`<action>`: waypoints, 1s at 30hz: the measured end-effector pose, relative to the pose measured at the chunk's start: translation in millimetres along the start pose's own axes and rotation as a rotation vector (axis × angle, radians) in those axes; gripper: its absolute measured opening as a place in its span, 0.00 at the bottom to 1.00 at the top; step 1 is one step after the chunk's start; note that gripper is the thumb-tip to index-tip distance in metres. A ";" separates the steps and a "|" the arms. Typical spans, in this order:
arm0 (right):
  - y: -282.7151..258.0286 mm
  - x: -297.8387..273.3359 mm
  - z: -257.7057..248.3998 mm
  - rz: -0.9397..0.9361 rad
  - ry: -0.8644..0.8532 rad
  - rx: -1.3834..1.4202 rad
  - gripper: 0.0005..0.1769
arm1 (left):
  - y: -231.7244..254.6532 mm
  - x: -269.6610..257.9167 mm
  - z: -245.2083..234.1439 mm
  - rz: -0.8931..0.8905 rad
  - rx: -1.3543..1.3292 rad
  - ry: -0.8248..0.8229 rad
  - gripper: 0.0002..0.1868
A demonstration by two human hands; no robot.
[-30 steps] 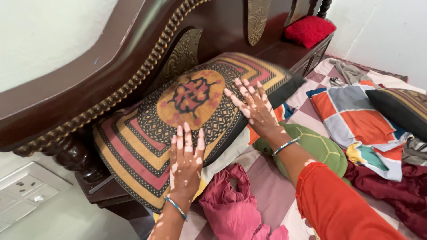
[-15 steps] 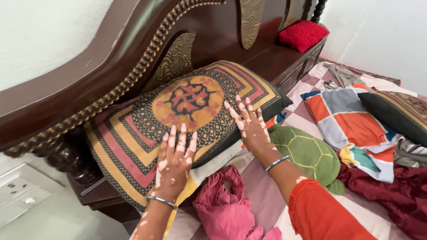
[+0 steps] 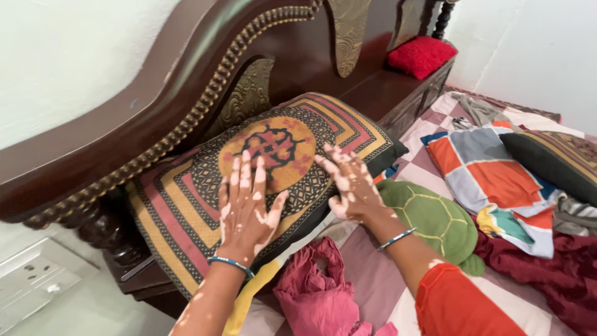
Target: The person arranges several pillows and a stuffed toy on a bed. They smooth and reposition a multicolored square pillow, a patterned pillow, and a green turtle plush, placing them against the headboard.
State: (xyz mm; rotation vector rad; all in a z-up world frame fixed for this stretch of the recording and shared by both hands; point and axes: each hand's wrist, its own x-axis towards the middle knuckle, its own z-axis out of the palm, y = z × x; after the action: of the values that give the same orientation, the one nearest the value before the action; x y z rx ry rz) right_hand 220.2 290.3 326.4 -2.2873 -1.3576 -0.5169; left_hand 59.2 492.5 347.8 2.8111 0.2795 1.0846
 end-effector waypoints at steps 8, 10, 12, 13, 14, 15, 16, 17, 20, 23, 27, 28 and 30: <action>-11.9 -21.5 12.7 0.107 -0.134 -0.114 0.58 | -22.0 -18.0 40.7 -0.008 0.169 -0.143 0.46; -3.6 -31.2 9.1 0.098 -0.127 -0.085 0.56 | -18.2 -7.2 41.6 -0.057 0.231 -0.220 0.47; 5.4 -50.3 7.3 0.145 -0.129 -0.063 0.49 | -4.6 0.8 44.1 -0.135 0.316 -0.324 0.48; 12.4 -61.7 4.8 0.168 -0.128 -0.058 0.46 | 6.0 4.9 46.5 -0.130 0.299 -0.304 0.46; 20.0 -75.8 1.2 0.182 -0.134 -0.089 0.42 | 18.0 8.6 49.0 -0.125 0.281 -0.284 0.45; 26.9 -90.7 -2.6 0.192 -0.140 -0.119 0.38 | 30.5 10.9 50.5 -0.124 0.266 -0.263 0.43; 33.7 -106.9 -7.0 0.202 -0.146 -0.149 0.34 | 46.8 9.9 53.2 -0.054 0.185 -0.226 0.41; 40.6 -123.2 -11.7 0.252 -0.156 -0.146 0.33 | 65.9 6.5 57.0 0.015 0.105 -0.188 0.38; 61.2 -178.5 -32.7 0.368 -0.158 -0.132 0.29 | 127.5 -8.4 70.1 0.122 -0.085 -0.240 0.31; 78.4 -228.2 -57.5 0.414 -0.113 -0.129 0.25 | 177.7 -26.6 81.2 0.191 -0.209 -0.377 0.25; 92.9 -283.5 -89.8 0.488 -0.068 -0.158 0.20 | 227.2 -46.2 97.1 0.253 -0.323 -0.509 0.25; 95.5 -296.4 -97.1 0.506 -0.059 -0.164 0.19 | 237.9 -50.9 101.3 0.269 -0.329 -0.542 0.25; 101.7 -318.2 -108.2 0.565 -0.066 -0.174 0.18 | 257.1 -57.1 110.7 0.300 -0.339 -0.605 0.25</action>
State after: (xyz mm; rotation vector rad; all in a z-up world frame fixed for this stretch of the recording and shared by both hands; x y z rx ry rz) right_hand 156.2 -42.8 235.3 -2.6963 -0.6511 -0.3792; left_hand 125.8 224.8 273.4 2.7426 -0.3564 0.2328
